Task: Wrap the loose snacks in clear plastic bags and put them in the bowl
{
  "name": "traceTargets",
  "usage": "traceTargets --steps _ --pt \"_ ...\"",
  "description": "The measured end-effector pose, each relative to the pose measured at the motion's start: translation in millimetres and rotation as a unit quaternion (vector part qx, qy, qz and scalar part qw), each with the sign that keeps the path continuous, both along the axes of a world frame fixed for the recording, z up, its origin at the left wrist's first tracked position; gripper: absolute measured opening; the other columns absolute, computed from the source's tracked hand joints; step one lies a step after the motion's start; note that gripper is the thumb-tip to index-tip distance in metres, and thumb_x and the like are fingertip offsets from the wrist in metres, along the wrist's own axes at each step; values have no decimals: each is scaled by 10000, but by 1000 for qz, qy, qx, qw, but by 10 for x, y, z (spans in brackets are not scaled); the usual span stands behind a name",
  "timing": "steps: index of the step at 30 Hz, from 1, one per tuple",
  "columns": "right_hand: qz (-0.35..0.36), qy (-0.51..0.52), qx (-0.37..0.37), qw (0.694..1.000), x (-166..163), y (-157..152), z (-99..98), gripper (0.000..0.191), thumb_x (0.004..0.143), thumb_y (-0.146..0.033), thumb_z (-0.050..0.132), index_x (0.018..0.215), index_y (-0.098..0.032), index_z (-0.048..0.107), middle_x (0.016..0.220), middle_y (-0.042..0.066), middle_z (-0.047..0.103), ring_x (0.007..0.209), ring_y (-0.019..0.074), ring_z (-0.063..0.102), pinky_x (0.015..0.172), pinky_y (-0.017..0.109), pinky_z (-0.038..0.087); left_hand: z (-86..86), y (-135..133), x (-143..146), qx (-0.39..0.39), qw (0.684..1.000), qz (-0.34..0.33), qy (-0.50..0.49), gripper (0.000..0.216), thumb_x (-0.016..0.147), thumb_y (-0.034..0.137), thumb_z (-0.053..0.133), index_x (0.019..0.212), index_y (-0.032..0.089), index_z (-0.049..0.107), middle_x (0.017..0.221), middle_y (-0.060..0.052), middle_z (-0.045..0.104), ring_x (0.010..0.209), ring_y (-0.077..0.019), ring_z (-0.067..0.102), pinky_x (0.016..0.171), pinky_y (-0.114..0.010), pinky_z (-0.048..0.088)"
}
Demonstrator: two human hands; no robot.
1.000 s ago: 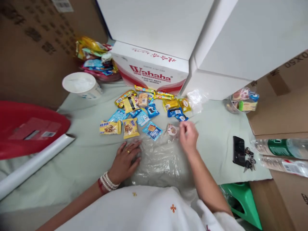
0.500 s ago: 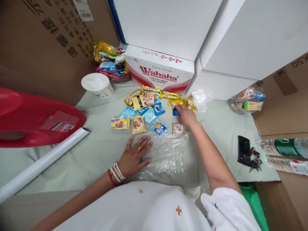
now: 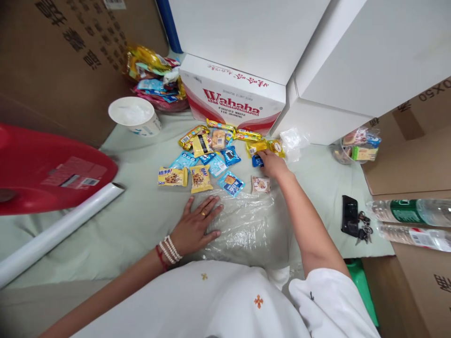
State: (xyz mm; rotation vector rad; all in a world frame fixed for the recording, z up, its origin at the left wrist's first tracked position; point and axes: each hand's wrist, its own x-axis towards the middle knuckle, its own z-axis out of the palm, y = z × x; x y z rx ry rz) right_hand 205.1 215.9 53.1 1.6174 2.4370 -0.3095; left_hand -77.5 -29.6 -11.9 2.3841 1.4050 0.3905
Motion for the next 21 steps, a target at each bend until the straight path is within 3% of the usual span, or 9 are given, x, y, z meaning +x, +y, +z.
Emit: traceTargets --steps 3,6,10,14,17,21 --pt "-21 -40 -15 999 -91 120 -17 629 810 -208 734 1424 -212 597 1293 151 667 1088 303 655 865 340 497 5 -5 2 3 1000 2 -3 720 924 478 625 1573 238 424 1674 -153 361 1541 -350 355 1267 -674 -59" --pt "-43 -32 5 999 14 140 65 588 804 -359 783 1356 -209 649 1205 141 701 1016 292 668 820 326 495 -4 -10 0 1 1000 5 -11 714 926 480 624 1573 249 427 1670 -145 373 1536 -346 363 1270 -670 -48" --pt "-141 13 52 989 243 22 128 620 824 -529 746 1329 -181 652 1136 139 723 967 292 681 777 328 490 -16 -6 -6 -11 1000 9 -24 689 942 509 596 1568 267 438 1674 -130 368 1544 -335 351 1275 -653 -64" --pt "-189 -50 5 981 253 -162 -30 601 805 -489 773 1284 -148 650 1160 173 716 980 315 690 751 336 485 1 1 3 -16 1000 13 -20 701 950 545 575 1574 259 428 1677 -137 357 1550 -330 341 1270 -647 -97" --pt "-198 -54 16 979 223 -282 -107 558 841 -425 727 1323 -168 614 1198 177 705 1005 324 692 754 346 491 19 0 15 -13 1000 12 -13 785 927 581 598 1600 242 379 1673 -153 357 1542 -344 354 1268 -659 -81" --pt "-207 7 68 976 282 -603 99 547 863 -419 677 1357 -198 597 1184 154 711 1029 343 686 790 386 516 17 -7 21 -9 1000 10 -8 902 897 619 622 1634 212 298 1670 -173 357 1543 -352 351 1266 -654 -93"
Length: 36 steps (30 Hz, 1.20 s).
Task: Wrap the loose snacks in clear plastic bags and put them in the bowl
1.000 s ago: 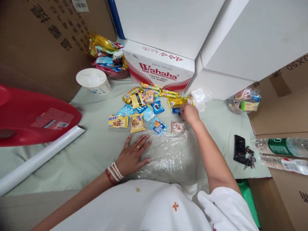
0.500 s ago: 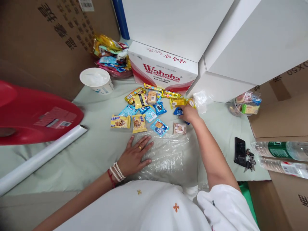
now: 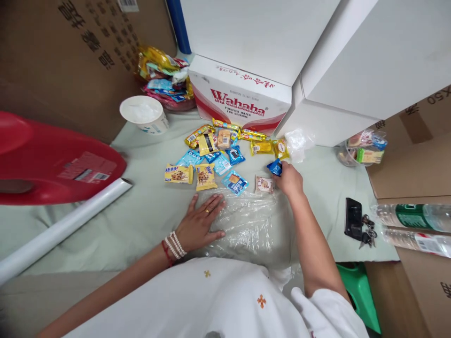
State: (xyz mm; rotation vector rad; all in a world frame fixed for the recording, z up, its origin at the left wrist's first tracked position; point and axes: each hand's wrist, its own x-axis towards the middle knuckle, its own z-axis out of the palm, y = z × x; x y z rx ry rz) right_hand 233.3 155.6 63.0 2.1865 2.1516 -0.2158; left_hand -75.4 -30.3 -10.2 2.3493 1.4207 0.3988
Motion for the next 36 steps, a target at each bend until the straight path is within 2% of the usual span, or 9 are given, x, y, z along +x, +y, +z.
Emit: traceTargets --steps 4,8,12,15,17,23,26,30,36 --pt "129 103 89 982 -102 -673 292 634 864 -336 663 1470 -225 514 1361 148 632 1175 339 641 880 409 539 -29 11 4 -2 1000 2 0 962 896 650 599 1653 181 234 1665 -187 361 1546 -352 345 1266 -641 -105" --pt "288 109 -74 949 -527 -1276 230 657 842 -204 667 1478 -274 521 1374 113 635 1107 287 677 841 349 551 -51 35 -25 -1 1000 -10 3 941 914 646 567 1655 180 223 1688 -197 304 1554 -363 326 1255 -659 -102" --pt "291 92 -156 939 -698 -1480 20 692 862 -162 676 1520 -241 476 1455 144 570 1109 301 684 825 369 570 65 -32 -148 18 999 -29 -12 803 935 480 572 1634 198 292 1699 -175 291 1580 -344 274 1275 -647 -9" --pt "271 204 -105 935 -405 -1640 19 720 914 -237 679 1570 -266 382 1569 155 436 1261 312 612 925 419 578 214 -200 -285 31 996 -68 -49 647 877 278 572 1519 267 492 1662 -102 401 1595 -316 243 1288 -637 66" --pt "286 281 -80 913 -105 -1838 28 605 960 -278 643 1526 -291 431 1511 140 487 1302 290 577 998 440 563 261 -323 -359 0 990 -120 -75 584 838 212 563 1413 311 592 1618 -65 479 1571 -282 314 1297 -605 123" --pt "287 293 -33 911 434 -2477 -345 316 939 -246 683 1250 -298 678 1434 124 587 1316 328 537 1022 553 549 73 -430 -396 -72 984 -154 -60 288 936 311 624 1208 314 720 1504 -90 607 1480 -257 473 1290 -570 170" --pt "290 342 -9 894 448 -2464 -431 177 1007 -222 567 1064 -278 725 1277 96 688 1171 272 619 946 485 575 82 -364 -368 -60 986 -117 -99 217 995 281 549 1019 302 764 1297 -62 743 1365 -221 586 1257 -522 286" --pt "273 388 -6 880 416 -2041 -209 211 1049 -300 496 1000 -246 694 994 72 736 929 214 658 853 393 557 294 -202 -349 -66 979 -20 -191 271 1008 333 510 925 246 754 1135 -91 771 1197 -235 644 1061 -432 512" --pt "183 256 -67 947 188 -1215 -28 198 1001 -250 503 930 -207 683 907 46 730 834 188 660 745 285 487 203 201 -285 -21 970 172 -171 299 943 405 550 750 218 682 842 -67 728 909 -239 631 938 -442 516"
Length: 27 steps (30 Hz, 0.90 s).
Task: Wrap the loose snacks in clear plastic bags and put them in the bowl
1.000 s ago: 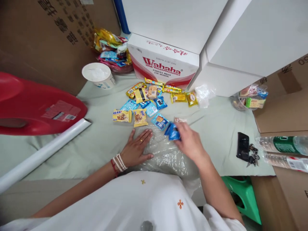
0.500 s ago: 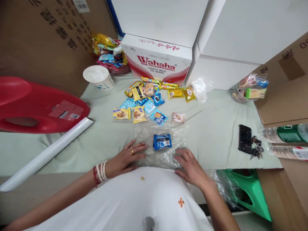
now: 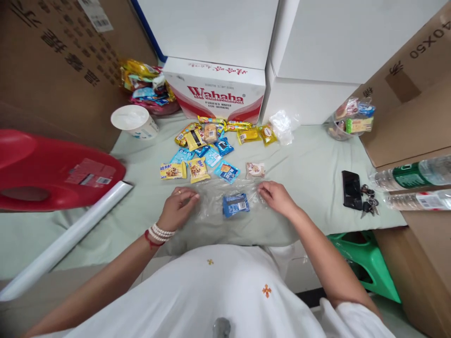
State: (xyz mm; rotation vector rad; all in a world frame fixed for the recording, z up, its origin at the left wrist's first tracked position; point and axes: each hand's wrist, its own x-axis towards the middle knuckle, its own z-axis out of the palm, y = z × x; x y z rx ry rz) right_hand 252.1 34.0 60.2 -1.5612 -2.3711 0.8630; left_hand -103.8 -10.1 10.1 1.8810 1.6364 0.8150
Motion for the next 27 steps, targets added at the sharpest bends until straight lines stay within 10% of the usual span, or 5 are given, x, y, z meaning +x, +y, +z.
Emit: traceTargets --steps 7,11,15,21,27 --pt "22 -169 74 983 -553 481 135 219 1000 -214 493 1055 -207 705 1095 115 712 1037 266 601 724 304 423 181 -72 -21 132 967 217 14 161 913 296 566 931 206 699 969 -95 686 974 -263 609 860 -430 514" --pt "112 -177 70 975 -841 614 116 286 998 -221 524 1240 -208 676 1140 115 697 1105 271 571 833 323 443 622 -285 83 233 970 -62 7 214 910 214 567 1052 258 722 1006 -59 743 994 -235 643 914 -419 474" --pt "167 -211 38 962 -1031 680 -57 519 939 -293 660 1430 -150 567 1188 158 694 1109 306 579 920 365 424 569 -178 355 208 921 -318 87 315 985 304 546 1258 292 702 1171 -49 783 1113 -230 645 939 -404 387" --pt "156 -138 15 978 -925 806 -122 200 946 -187 591 1071 -181 747 1049 110 703 993 249 599 931 346 415 137 46 518 127 942 -266 162 269 1042 326 529 1185 261 748 1240 -46 773 1084 -228 623 884 -412 333" --pt "200 -4 106 974 -697 431 127 158 965 -177 553 1015 -188 704 1091 86 634 937 202 559 810 298 425 98 65 579 106 951 -241 164 233 1026 287 550 1106 272 768 1227 -27 776 1060 -241 599 865 -436 344"
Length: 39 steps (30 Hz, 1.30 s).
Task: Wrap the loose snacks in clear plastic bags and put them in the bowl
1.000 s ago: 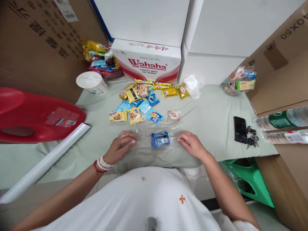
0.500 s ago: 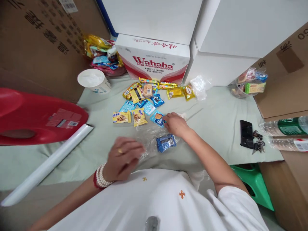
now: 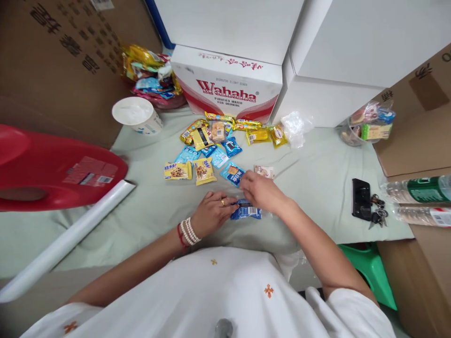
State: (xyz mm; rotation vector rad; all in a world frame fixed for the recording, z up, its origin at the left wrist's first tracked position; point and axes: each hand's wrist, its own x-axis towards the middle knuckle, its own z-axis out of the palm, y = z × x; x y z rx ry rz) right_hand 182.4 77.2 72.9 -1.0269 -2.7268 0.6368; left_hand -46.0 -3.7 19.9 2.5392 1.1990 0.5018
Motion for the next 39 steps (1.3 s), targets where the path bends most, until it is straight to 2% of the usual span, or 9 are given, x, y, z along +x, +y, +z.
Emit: traceTargets --steps 6,12,17,20,23,26,32,36,39 --pt "101 -98 56 988 78 -709 -156 306 1008 -109 492 1207 -227 693 899 60 622 831 201 507 646 293 349 -106 -134 -188 -38 986 33 -162 224 935 191 537 852 232 741 986 -52 790 893 -216 613 853 -415 422" --pt "68 -56 71 994 130 -906 -322 386 982 -83 504 1293 -213 694 945 94 610 864 222 485 665 308 394 -99 -13 -283 -137 870 369 -296 367 1007 305 313 988 212 667 1042 -102 698 956 -235 616 897 -427 495" --pt "19 22 11 1000 193 -933 -402 435 953 -34 508 1260 -248 732 974 75 592 889 211 501 739 307 449 132 -68 -209 -222 943 247 -27 226 824 431 686 842 206 692 1403 -160 604 1332 -412 467 1038 -585 417" --pt "-19 75 -53 996 222 -952 -459 444 930 -29 514 1221 -260 757 1022 69 592 919 206 524 776 315 480 334 -263 -256 -306 930 203 -31 183 771 348 720 728 201 621 1133 -131 705 1108 -345 622 894 -472 504" --pt "-43 105 -77 991 184 -975 -501 426 938 -59 507 1205 -263 768 1027 69 603 924 210 533 798 340 495 492 -309 -208 -496 817 204 -211 297 828 478 669 752 209 569 661 -2 610 596 -172 585 611 -304 480" --pt "-54 120 -73 989 118 -1001 -505 394 943 -71 500 1152 -250 782 1036 87 624 947 225 535 827 364 503 492 -166 46 -578 688 200 -390 349 858 536 624 912 191 626 796 -32 710 532 -124 548 542 -264 443" --pt "-134 222 -113 959 278 -1045 -429 331 1010 -176 465 1206 -246 721 1160 95 687 1036 215 631 916 380 546 243 48 581 -298 930 152 -151 279 925 208 518 1062 232 761 1104 -77 758 930 -220 690 779 -329 519" --pt "-421 187 -8 888 435 -952 -519 345 1019 -418 531 1260 -207 660 1206 147 656 1119 281 594 905 455 547 268 -10 665 -198 972 116 52 290 980 218 490 1001 263 776 1146 -83 698 837 -215 666 700 -339 494" --pt "-456 91 41 884 429 -822 -669 461 919 -507 670 1226 -163 673 1289 214 592 1250 370 491 1038 615 443 297 -11 652 -126 979 150 60 367 916 272 643 1281 287 684 1281 -130 628 1074 -303 625 867 -429 507"
